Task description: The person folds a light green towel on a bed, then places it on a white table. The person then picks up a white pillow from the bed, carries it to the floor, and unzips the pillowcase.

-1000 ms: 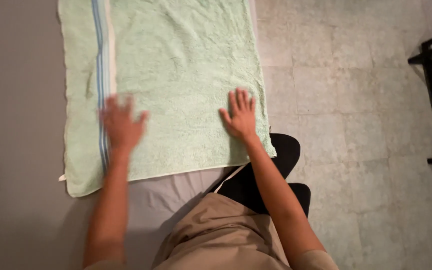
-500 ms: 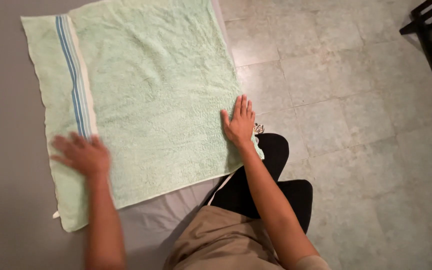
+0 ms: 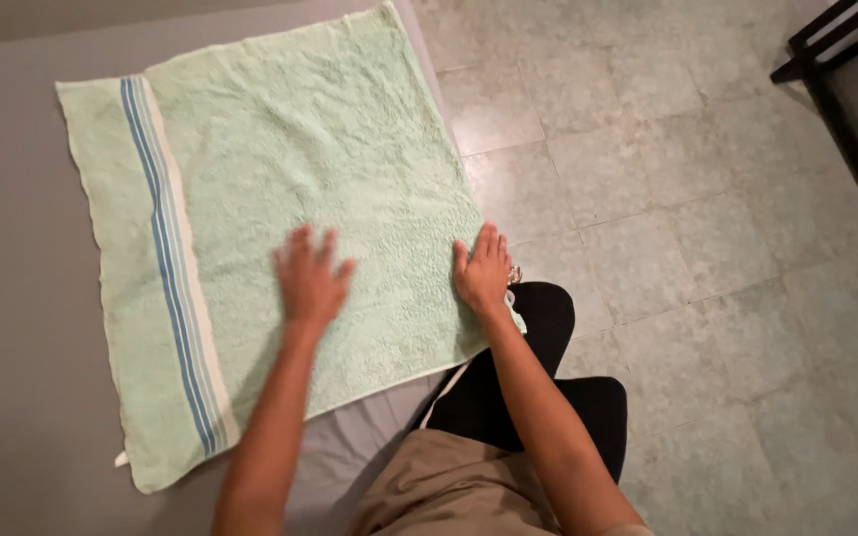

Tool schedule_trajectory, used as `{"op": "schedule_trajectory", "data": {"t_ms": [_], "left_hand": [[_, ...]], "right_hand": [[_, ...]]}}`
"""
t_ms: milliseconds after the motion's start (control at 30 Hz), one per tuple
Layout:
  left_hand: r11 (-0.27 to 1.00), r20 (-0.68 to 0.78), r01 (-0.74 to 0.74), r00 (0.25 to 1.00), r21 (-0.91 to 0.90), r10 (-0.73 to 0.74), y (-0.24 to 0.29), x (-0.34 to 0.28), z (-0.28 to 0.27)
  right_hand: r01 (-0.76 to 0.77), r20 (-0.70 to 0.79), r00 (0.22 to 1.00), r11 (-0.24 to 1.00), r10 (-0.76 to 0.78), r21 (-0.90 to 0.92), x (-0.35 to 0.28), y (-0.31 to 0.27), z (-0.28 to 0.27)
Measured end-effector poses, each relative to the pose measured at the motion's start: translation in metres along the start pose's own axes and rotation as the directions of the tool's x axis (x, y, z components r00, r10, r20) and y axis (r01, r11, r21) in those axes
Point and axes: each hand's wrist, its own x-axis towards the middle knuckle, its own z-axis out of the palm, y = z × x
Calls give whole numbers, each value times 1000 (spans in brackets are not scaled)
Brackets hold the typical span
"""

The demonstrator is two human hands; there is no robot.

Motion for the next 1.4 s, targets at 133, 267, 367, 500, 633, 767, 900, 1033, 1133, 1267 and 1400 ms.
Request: {"op": "schedule_trajectory", "data": {"t_ms": [133,267,367,500,633,767,900,1033,1133,1267,1400], "left_hand": [[995,-10,88,996,57,-87,-104,-13,-10],[938,-149,130,985,321,-86,-165,-29,3],[919,-191,161,977,360,-96,-155,-20,-8],[923,-186,167,977,347,-107,-151,-19,-15],[919,-202,178,973,352,-111,-151,-15,-17],[921,-206,200,969,335,-136,-145,-12,-18],[931,-158,230,969,283,-192,-145,-14,-18],[924,-160,231,969,303,-190,-141,-10,-25],[927,-161,219,971,304,-177,-141,-10,-24],[920,-200,196,971,339,-133,-141,-7,-26],[912,-199,192,972,362,-126,-144,-10,-22]], "right_hand": [[-4,-10,1000,1000,4,0,-4,-8,-12],[-27,-15,1000,999,27,-28,-5,-15,-13],[70,-120,990,993,-80,-91,5,-54,-25],[368,-176,922,923,-345,116,18,-142,2],[588,-257,804,779,-536,219,27,-245,60],[647,20,757,754,-653,112,41,-274,85],[654,-20,755,751,-655,86,65,-246,60],[620,6,784,784,-621,37,98,-210,39],[517,202,832,854,-517,58,117,-183,21],[420,181,893,907,-411,-14,136,-149,-7],[384,144,917,920,-371,-75,142,-116,0]]}}
